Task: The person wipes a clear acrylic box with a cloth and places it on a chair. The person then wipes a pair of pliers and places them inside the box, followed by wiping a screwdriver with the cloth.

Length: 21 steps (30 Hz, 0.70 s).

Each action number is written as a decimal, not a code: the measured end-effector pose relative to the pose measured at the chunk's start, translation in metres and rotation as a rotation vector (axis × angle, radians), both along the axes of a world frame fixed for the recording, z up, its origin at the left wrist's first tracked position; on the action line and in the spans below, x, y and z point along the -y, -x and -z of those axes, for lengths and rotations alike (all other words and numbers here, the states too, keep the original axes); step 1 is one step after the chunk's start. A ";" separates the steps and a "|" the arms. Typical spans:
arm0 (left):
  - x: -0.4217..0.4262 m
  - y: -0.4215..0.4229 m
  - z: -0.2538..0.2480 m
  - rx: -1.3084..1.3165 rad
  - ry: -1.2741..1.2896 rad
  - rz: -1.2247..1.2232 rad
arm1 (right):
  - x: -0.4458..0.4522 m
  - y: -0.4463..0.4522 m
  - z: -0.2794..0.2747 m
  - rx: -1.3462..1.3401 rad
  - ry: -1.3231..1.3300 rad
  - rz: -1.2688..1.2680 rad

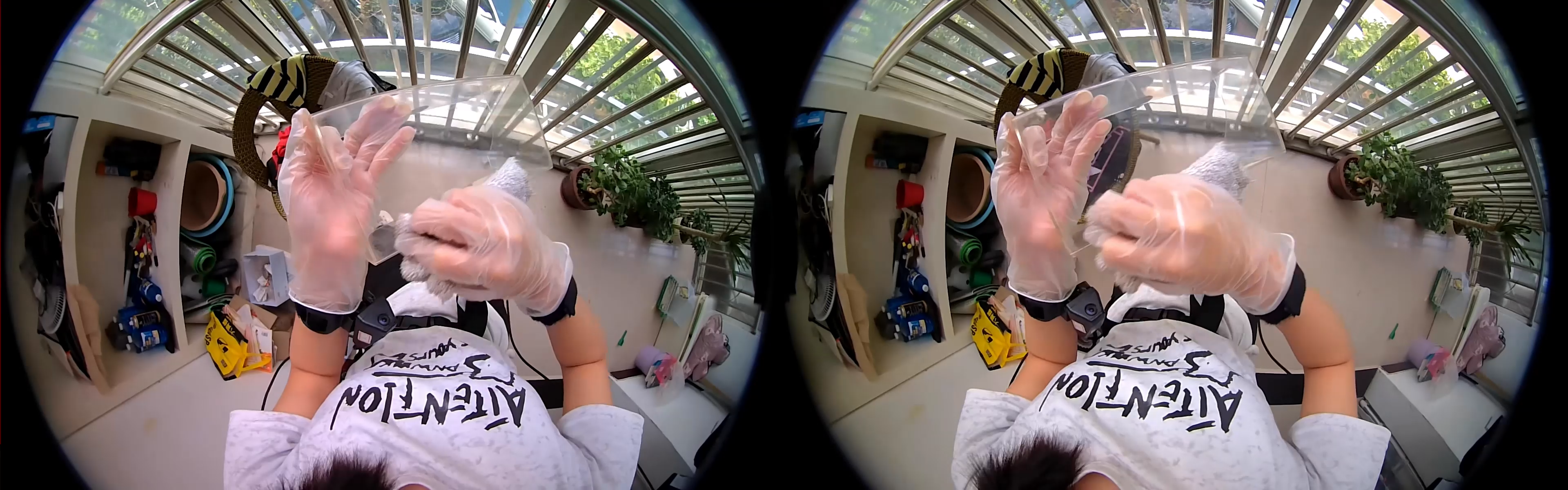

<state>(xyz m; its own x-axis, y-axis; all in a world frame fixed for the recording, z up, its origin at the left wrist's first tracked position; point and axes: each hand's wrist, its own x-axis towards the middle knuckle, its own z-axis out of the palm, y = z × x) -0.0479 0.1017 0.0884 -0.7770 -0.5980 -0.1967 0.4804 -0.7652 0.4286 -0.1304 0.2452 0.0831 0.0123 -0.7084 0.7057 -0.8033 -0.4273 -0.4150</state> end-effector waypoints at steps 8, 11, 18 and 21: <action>0.000 -0.003 0.004 -0.165 -0.139 0.040 | 0.002 -0.004 -0.003 0.096 -0.003 -0.058; 0.003 -0.007 0.006 -0.153 0.005 0.062 | -0.001 0.008 0.011 0.189 -0.020 0.304; 0.015 -0.020 0.015 -0.281 -0.045 0.088 | 0.014 -0.041 0.007 -0.039 0.049 0.281; 0.026 -0.030 0.015 -0.446 -0.146 0.110 | -0.004 -0.007 0.026 0.048 0.088 0.501</action>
